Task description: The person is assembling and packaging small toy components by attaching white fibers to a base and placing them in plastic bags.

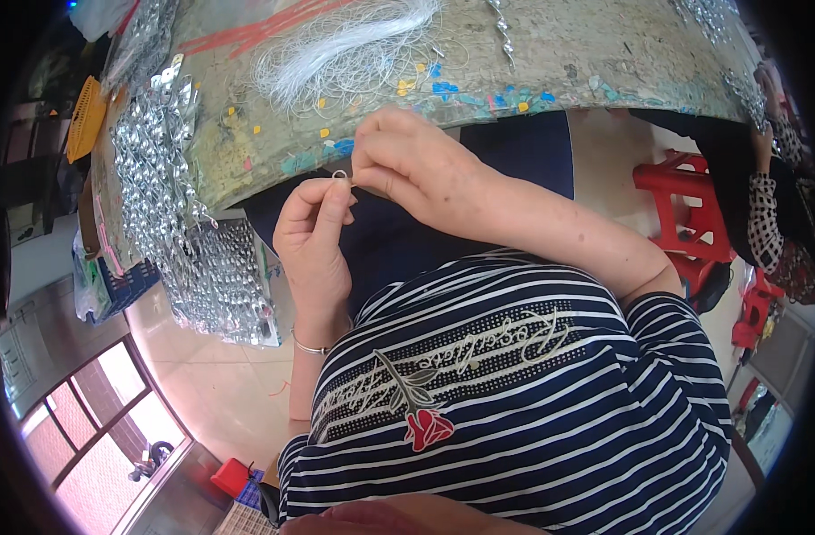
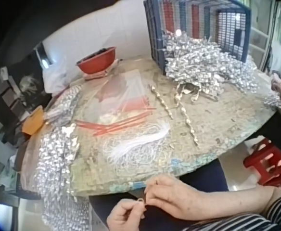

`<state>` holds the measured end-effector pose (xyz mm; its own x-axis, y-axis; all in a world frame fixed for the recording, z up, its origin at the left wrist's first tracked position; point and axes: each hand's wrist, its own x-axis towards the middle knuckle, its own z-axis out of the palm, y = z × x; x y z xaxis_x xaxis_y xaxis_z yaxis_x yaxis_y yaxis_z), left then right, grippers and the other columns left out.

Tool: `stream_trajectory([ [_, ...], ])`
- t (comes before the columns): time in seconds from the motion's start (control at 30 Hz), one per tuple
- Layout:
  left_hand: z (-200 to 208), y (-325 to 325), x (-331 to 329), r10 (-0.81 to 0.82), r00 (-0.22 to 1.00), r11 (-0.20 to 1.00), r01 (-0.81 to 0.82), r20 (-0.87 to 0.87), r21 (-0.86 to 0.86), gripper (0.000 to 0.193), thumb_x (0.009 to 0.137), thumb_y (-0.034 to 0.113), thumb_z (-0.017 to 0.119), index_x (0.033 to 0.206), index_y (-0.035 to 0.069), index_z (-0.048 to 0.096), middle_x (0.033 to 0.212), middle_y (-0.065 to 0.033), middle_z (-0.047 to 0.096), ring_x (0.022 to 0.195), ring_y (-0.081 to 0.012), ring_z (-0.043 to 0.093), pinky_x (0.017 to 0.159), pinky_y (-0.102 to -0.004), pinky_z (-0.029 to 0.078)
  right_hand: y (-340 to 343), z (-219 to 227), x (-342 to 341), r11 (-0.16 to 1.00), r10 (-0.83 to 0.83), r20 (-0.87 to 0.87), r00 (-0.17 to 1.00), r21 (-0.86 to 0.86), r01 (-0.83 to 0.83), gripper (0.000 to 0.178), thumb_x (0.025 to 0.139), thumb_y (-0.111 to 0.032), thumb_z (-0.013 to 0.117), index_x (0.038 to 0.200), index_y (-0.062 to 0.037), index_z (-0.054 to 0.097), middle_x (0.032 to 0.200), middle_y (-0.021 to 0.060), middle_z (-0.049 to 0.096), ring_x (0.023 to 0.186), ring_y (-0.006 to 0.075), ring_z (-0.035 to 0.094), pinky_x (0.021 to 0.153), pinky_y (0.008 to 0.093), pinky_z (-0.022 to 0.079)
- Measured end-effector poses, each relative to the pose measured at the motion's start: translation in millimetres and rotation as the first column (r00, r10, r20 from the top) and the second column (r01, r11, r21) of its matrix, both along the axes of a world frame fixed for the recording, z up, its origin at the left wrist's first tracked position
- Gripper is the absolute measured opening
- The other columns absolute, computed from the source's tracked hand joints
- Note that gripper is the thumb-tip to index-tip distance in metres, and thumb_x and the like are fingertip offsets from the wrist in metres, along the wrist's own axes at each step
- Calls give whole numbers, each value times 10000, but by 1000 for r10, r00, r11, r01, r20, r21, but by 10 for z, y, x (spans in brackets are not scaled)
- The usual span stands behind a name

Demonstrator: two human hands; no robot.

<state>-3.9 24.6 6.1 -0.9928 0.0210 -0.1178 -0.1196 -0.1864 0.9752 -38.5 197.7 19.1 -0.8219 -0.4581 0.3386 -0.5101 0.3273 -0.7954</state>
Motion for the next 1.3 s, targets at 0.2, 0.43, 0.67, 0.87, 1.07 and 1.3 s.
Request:
stream_trajectory([
  [0.2, -95, -20, -3, -43, 959, 965, -32, -279, -261, 58, 889, 69, 625, 886, 12, 626, 797, 1, 583, 697, -59, 485, 646, -190, 396, 6, 32, -47, 991, 107, 563, 820, -128, -42, 106, 926, -98, 534, 866, -25, 488, 859, 73, 516, 812, 199, 512, 771, 285, 429],
  [0.43, -10, 2, 14, -53, 998, 998, 52, -19, -37, 77, 883, 78, 639, 885, 1, 645, 795, -13, 600, 698, -66, 515, 645, -195, 417, -52, 12, -82, 997, 51, 186, 981, -71, -38, 114, 920, -100, 545, 848, -19, 511, 834, 57, 527, 800, 193, 515, 753, 279, 433],
  [0.67, -24, -30, 12, -86, 992, 987, 73, 89, 144, 83, 867, 64, 654, 912, -6, 664, 803, -19, 627, 704, -61, 532, 640, -194, 428, -53, -32, -96, 993, 64, 208, 976, -107, -42, 94, 908, -109, 567, 877, -21, 579, 855, 52, 551, 843, 184, 537, 773, 286, 437],
  [0.87, 18, 0, 22, 24, 999, 1000, -24, 30, 13, 72, 859, 44, 641, 903, -9, 663, 787, -22, 618, 695, -70, 521, 655, -199, 416, -17, 71, -88, 995, -43, 144, 989, -83, 56, 76, 896, -103, 585, 904, -29, 600, 860, 51, 569, 825, 183, 553, 733, 293, 448],
  [1.07, -69, -31, 26, -7, 990, 992, -11, -139, -127, 70, 875, 22, 617, 925, -3, 658, 829, -29, 621, 716, -67, 524, 668, -200, 426, -11, 27, -16, 1000, -8, -37, 999, 21, 9, 68, 851, -89, 638, 887, -39, 609, 833, 71, 589, 781, 236, 571, 686, 325, 457],
  [1.3, -83, -27, 24, -44, 985, 976, 7, -168, -216, 76, 891, 12, 591, 928, -10, 654, 872, -37, 627, 745, -76, 537, 676, -197, 436, 8, 45, -20, 990, -36, -161, 986, 130, 58, 70, 799, -102, 678, 846, -68, 639, 794, 43, 607, 764, 229, 599, 673, 341, 447],
])
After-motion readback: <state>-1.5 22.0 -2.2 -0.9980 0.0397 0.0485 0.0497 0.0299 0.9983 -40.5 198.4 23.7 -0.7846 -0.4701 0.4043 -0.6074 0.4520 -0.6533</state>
